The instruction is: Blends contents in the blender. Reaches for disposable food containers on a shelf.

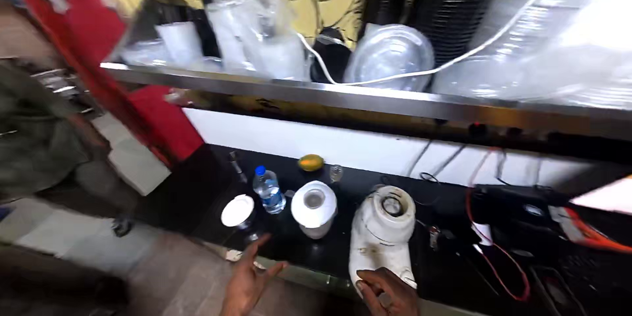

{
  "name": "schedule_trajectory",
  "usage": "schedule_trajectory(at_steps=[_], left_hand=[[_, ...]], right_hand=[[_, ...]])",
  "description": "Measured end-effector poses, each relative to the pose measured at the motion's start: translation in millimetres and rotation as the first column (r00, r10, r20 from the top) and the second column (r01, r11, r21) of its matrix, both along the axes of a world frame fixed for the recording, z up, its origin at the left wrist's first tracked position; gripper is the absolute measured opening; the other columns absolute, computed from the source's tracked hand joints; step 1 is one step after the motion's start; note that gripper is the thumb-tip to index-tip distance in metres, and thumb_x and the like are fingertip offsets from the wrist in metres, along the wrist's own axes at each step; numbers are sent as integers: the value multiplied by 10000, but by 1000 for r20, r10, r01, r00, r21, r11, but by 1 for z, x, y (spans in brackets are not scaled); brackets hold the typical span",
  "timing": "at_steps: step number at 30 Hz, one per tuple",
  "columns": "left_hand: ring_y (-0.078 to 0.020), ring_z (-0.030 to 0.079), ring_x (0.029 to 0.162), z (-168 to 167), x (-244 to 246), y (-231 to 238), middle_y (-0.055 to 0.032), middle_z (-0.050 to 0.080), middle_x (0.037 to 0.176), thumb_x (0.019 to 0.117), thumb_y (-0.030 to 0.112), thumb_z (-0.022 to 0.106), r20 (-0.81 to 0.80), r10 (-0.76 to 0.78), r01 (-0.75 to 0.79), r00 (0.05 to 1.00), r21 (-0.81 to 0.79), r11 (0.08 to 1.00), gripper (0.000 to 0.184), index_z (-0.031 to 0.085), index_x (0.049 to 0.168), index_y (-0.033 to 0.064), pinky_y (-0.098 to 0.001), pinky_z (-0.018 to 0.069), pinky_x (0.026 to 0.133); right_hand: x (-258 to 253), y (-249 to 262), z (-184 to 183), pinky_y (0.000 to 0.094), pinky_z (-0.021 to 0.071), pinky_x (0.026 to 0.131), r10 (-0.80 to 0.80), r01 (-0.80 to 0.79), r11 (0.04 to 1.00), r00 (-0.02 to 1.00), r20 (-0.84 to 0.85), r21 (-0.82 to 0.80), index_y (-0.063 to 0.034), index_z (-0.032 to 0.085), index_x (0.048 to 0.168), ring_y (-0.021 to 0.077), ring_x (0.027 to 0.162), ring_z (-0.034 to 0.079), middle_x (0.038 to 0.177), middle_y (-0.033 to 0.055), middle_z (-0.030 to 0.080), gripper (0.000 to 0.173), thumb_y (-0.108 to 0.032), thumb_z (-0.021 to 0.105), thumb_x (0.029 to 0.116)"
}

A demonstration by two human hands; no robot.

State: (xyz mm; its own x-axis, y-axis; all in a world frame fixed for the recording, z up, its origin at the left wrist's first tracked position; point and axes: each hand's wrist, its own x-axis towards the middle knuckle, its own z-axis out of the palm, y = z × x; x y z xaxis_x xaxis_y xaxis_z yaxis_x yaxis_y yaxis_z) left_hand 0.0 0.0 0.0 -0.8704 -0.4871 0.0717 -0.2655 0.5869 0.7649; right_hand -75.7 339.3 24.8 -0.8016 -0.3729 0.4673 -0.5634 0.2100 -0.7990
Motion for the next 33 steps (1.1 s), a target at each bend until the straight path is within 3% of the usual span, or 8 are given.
schedule_trajectory(at_steps=[3,6,9,15,18,21,24,33], left_hand=[[-327,371,1494,40,-86,-1,-147,397,1610,474,632,956,-81,-249,222,965,-248,943,1380,333,1600,132,-537,368,1202],[-402,256,1538,39,-138,-22,-190,286,1662,361,634,974,48,-395,387,918,-340,857,1588,198,1646,119,-594,298,1217],[-336,431,1451,23,-161,-42,-150,447,1572,383,615,989,176,-474,506,863,-302,808,1508,269,1632,175,-545,393,1175],[-136,646,1193,-14,-150,-45,-53,682,1288,393,647,955,-24,-479,474,878,-109,874,1238,544,1432,114,-376,530,1051],[-120,708,962,-29,-136,-39,-31,732,1088,457,453,997,-264,-392,459,881,280,843,1124,536,1407,67,-285,605,830],[-112,703,771,-40,-131,-17,-4,734,921,699,234,825,-440,-145,383,886,521,763,796,527,1406,24,-277,608,667],[-79,585,552,-22,-130,8,22,634,703,807,91,704,-447,68,232,892,583,779,548,583,1335,15,-242,517,502],[-95,530,492,103,-100,54,-58,645,763,1049,92,486,-445,173,178,878,641,747,222,628,1209,33,-223,472,438]], right_hand=[[12,22,8,272,620,668,-105,105,994,994,9,27,-113,774,1104,79,730,686,878,20,725,178,-189,746,947],[26,43,11,285,613,682,-234,233,970,972,14,67,-101,779,1091,92,733,685,869,30,732,171,-183,745,945],[39,64,1,286,611,688,-357,352,930,934,32,102,-87,779,1072,88,732,685,858,32,734,165,-173,748,935],[56,82,-18,282,608,665,-482,467,874,869,114,134,-73,779,1053,94,717,685,860,41,732,153,-176,735,948],[54,76,-23,265,606,662,-486,467,870,866,119,159,-85,779,1048,73,717,681,864,23,732,149,-185,736,946],[47,71,-24,262,605,674,-453,429,883,886,99,191,-87,781,1042,68,733,683,881,20,737,156,-193,742,934],[30,69,-17,247,604,671,-383,365,908,922,54,206,-106,781,1058,58,741,680,900,12,732,159,-200,727,942],[-50,86,52,274,599,619,-323,323,945,946,-26,39,-141,764,1108,61,703,673,901,-46,737,235,-318,697,969]])
